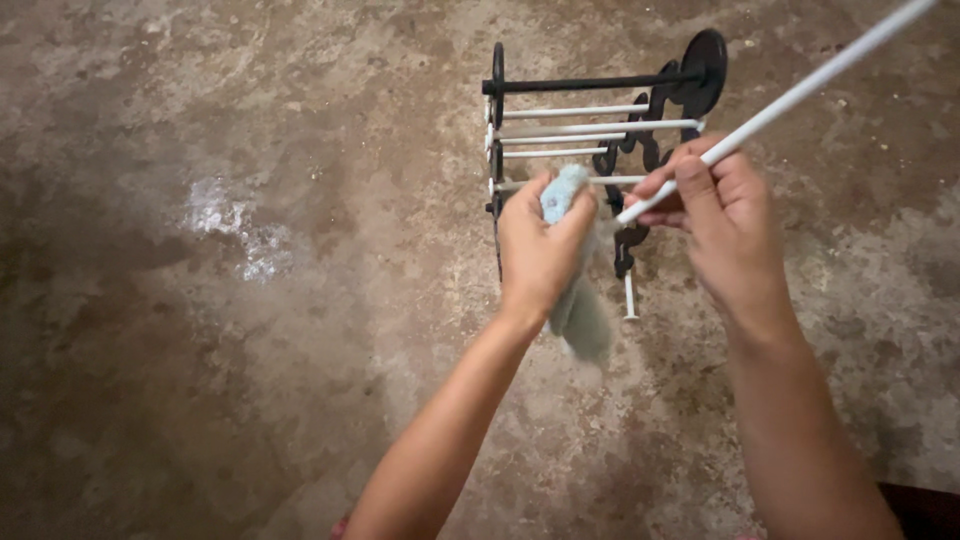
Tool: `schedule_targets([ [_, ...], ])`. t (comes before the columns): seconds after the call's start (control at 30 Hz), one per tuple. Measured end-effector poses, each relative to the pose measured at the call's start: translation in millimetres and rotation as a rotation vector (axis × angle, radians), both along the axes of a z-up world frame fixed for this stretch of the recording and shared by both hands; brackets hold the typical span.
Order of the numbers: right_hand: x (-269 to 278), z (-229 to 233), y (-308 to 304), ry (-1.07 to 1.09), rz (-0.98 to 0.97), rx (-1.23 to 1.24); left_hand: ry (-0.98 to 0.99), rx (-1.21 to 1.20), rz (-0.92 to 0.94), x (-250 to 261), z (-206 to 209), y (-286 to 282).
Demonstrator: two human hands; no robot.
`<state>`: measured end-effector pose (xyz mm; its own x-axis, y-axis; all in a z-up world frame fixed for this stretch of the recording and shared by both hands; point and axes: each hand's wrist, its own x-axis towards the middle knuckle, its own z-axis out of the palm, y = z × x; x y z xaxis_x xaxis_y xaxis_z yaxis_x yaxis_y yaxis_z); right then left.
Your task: The person assembles a wall-mounted rack by inserting white plastic rods into a black metal frame. They wipe each rod with a cloth before insertion and continue until all rods are placed. The completed rack is then mounted on a wall.
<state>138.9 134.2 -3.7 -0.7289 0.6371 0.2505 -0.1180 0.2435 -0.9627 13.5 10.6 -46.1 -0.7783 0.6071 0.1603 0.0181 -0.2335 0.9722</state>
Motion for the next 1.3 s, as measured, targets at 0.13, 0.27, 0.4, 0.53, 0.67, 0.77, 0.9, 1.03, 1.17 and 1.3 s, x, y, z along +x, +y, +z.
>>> schedule_targets([
  [0.13,-9,-1,-19,-0.3,-0.108,0.015,0.461,0.043,0.093,10,33,-4],
  [0.27,-21,-10,-56,-0.166,-0.146,0.12,0.275,0.106,-0.088,48,57,2],
  [0.4,-4,-14,-68,-0.329,-0.051,0.363,0.152,0.183,-0.02,40,58,1],
  [0.53,4,-14,-60,-0.352,0.295,-0.086,0.012,0.207,-0.096,4,45,3],
  [0.67,3,-4,-41,-0.228,0.292,0.101,-0.211,0.268,-0.081,-16,34,-3],
  [0.77,3,-8,-30,0.08,0.114,0.129,-0.285,0.454,-0.241,-14,38,-2],
  [0.9,-7,-47,-36,-0.03,0.311,-0.529,-0.267,0.519,-0.422,0,52,-4],
  [1.03,-12,-68,-24,-0.037,0.198,-0.374,-0.313,0.5,-0.352,-3,68,-13],
  [1.17,1,-53,-5,-0.132,0.269,-0.077,0.307,0.248,-0.176,-21,76,-24],
  [1.3,1,-34,-7,-0.176,0.265,-0.162,0.869,-0.071,0.122,-32,70,-30],
])
